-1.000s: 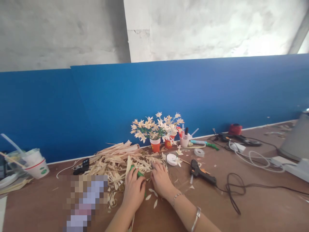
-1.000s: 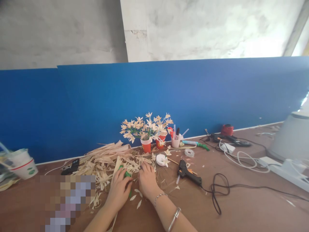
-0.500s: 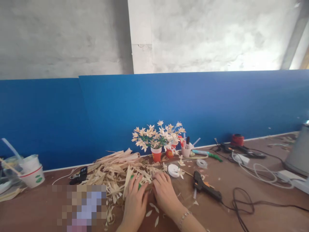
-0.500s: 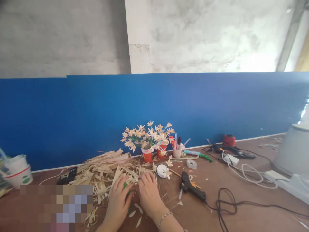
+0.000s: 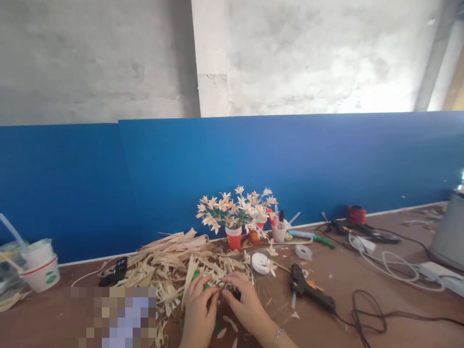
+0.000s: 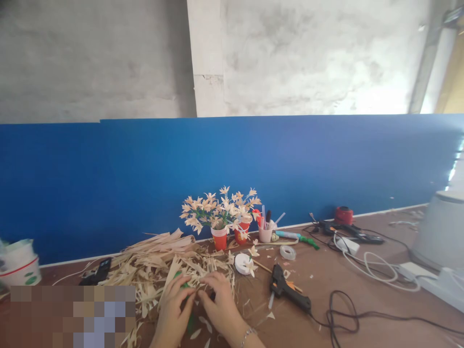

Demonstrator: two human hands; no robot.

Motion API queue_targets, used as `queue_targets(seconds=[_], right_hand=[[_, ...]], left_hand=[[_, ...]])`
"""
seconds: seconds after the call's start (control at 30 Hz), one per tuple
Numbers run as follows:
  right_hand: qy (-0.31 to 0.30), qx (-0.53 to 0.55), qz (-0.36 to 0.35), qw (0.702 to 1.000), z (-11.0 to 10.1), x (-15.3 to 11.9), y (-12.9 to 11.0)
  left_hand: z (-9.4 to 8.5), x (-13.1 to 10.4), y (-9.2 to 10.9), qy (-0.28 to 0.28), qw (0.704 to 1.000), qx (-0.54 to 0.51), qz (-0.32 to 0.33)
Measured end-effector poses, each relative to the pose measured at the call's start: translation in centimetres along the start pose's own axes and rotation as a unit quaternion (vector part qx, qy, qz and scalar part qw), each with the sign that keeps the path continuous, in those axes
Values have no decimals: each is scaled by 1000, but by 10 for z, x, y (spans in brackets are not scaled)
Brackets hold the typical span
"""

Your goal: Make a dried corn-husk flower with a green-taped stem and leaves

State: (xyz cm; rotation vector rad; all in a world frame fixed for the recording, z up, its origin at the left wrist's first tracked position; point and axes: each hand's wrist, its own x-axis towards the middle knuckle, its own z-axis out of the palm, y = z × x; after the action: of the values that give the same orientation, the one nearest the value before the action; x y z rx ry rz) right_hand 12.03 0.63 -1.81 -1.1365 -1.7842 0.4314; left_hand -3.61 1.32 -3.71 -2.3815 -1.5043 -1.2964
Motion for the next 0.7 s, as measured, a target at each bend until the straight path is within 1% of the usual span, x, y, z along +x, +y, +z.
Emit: queue_targets(seconds=[0.07,0.13,0.3,0.4,0.5,0.57,0.6,0.7], right_hand=[[-4,43,5,999,3,1,-2],[0,49,12,999,5,1,0],[28,-30,41,998,9,-1,8],[38,-78,23,996,10,-2,9],[40,-99,10,994,9,-2,8],[34,-78,18,996,8,-2,7],[31,-48,28,998,7,-2,7],[15,97,67,993,5,-2,7]], left_hand=[[0,0,1,-6,1000,-5,10],[0,0,3,-16,1000,-7,18],[-4,0,9,-33,999,-1,39],[-7,1,11,-32,998,0,54],[-7,1,12,-24,998,-6,57],[-7,1,12,-18,998,-16,53],[-6,1,12,-15,998,-22,48],[-6,1,10,-5,999,-38,22]])
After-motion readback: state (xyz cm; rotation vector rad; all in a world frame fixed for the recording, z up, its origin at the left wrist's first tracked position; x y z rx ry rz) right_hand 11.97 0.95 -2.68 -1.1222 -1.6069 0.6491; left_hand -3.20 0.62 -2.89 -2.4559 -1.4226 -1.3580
